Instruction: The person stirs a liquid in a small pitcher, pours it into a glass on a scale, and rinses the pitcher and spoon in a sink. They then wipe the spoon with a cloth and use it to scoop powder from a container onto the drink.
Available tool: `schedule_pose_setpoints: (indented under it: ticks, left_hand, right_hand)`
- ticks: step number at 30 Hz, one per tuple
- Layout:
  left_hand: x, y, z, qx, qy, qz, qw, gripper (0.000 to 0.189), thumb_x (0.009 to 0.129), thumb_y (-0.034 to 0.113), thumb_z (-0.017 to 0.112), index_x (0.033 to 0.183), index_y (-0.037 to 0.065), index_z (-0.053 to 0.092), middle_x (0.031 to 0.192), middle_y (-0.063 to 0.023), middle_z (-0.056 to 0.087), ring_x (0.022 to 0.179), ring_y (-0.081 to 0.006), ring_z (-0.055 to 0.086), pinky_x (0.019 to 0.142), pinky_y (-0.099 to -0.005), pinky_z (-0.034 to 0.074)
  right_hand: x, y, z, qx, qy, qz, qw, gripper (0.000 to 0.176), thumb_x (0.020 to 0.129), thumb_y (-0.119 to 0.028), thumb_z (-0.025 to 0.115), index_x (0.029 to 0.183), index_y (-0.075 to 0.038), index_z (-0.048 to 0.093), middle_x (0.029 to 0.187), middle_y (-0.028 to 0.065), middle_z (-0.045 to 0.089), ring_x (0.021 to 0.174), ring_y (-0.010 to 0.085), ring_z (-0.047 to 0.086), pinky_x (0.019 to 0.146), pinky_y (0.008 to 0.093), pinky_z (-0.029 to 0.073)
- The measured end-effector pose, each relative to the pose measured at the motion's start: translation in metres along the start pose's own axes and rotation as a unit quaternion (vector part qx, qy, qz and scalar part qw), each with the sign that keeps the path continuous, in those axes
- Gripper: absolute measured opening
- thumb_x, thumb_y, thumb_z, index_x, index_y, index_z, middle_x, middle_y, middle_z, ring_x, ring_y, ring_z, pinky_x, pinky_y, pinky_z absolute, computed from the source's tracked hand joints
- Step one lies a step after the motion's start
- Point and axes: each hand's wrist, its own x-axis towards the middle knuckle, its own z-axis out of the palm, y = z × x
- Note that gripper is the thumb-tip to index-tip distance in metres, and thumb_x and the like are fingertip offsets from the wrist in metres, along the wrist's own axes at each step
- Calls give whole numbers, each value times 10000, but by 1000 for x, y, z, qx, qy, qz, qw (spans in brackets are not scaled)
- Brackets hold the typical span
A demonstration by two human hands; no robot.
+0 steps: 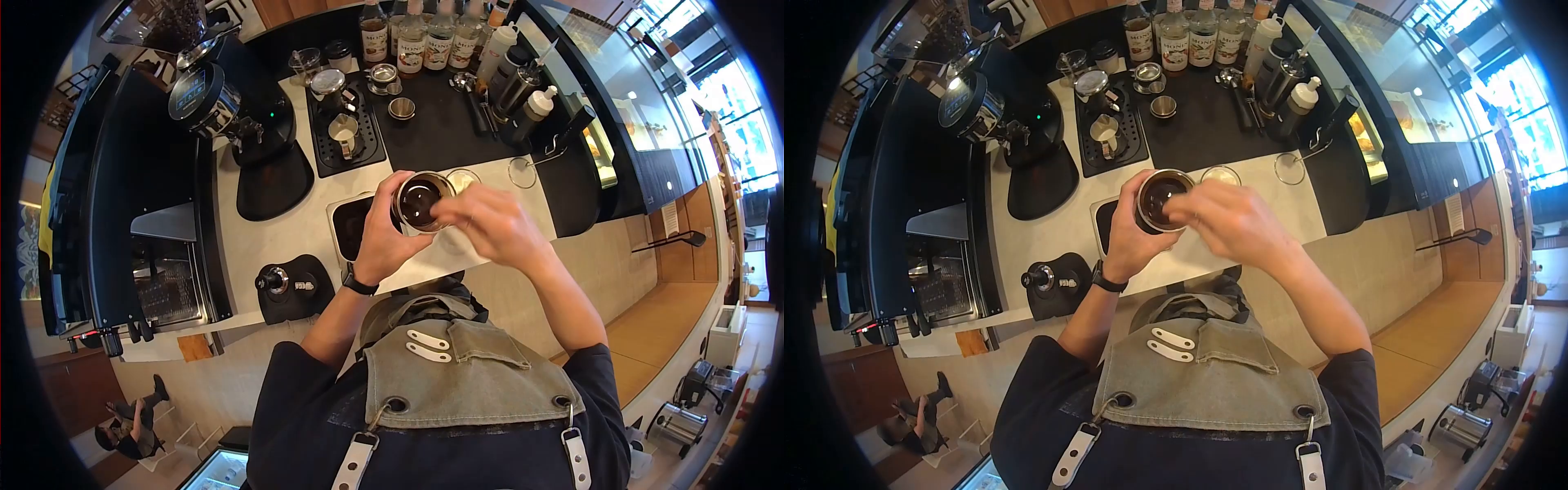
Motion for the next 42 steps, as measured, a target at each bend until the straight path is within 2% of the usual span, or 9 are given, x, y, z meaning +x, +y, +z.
schedule_pose_setpoints:
  ticks: [2,6,10,17,21,26,30,35,42]
  left_hand:
    - [-1,2,-3,20,-6,10,1000,913,664,27,881,1474,36,458,1433,-130,554,1298,-251,599,1125,-372,472]
    - [1,0,-1,23,-13,32,999,921,668,35,884,1482,38,453,1432,-128,557,1286,-254,608,1118,-374,475]
    - [2,2,-1,13,-19,1,1000,920,670,32,884,1483,40,453,1432,-126,558,1279,-256,612,1109,-374,484]
    - [9,1,0,73,-29,46,996,880,721,26,875,1488,37,442,1346,-123,641,1235,-211,647,1063,-357,527]
    - [12,-4,-2,62,-34,41,997,872,726,37,877,1484,34,445,1349,-124,639,1237,-214,645,1073,-356,521]
    - [17,-2,1,86,-44,48,994,895,708,32,874,1488,25,435,1365,-131,620,1253,-219,634,1083,-353,514]
    - [22,-7,-3,84,-52,39,994,888,699,33,868,1482,19,449,1376,-132,609,1275,-231,620,1099,-360,498]
    - [27,-1,-1,118,-57,59,990,860,705,53,868,1468,6,475,1365,-134,618,1279,-240,614,1113,-371,482]
    - [42,0,-4,129,-77,56,987,861,709,67,872,1475,14,481,1364,-134,628,1288,-247,608,1137,-379,455]
  right_hand:
    - [-8,-8,-5,-19,-43,-11,999,208,845,-83,806,1039,-85,728,846,72,692,761,283,673,662,401,545]
    - [1,-1,-11,-76,14,20,997,209,828,-66,806,1017,-80,719,834,74,682,769,290,673,663,416,546]
    - [-4,-9,-2,-2,-27,-12,1000,229,828,-33,788,1046,-78,736,830,81,695,769,288,677,673,413,546]
    - [-1,12,-2,-6,32,25,999,207,844,-32,783,1047,-64,753,878,93,723,788,290,693,698,398,561]
    - [-15,8,-18,-3,-45,3,999,158,878,-70,766,1035,-74,752,880,85,723,796,282,694,694,392,560]
    - [0,29,0,-13,65,1,998,157,866,-100,774,1019,-79,746,878,56,718,798,287,675,686,393,549]
    - [-11,15,-12,14,-37,-12,999,159,864,-86,769,1021,-76,746,882,59,724,785,281,666,688,398,542]
    - [-4,39,-10,-1,29,24,999,162,880,-96,759,1041,-79,756,864,67,728,803,286,667,699,389,544]
    - [-2,49,-31,-38,-16,49,998,145,900,-105,748,1041,-117,779,918,34,748,854,266,683,735,386,565]
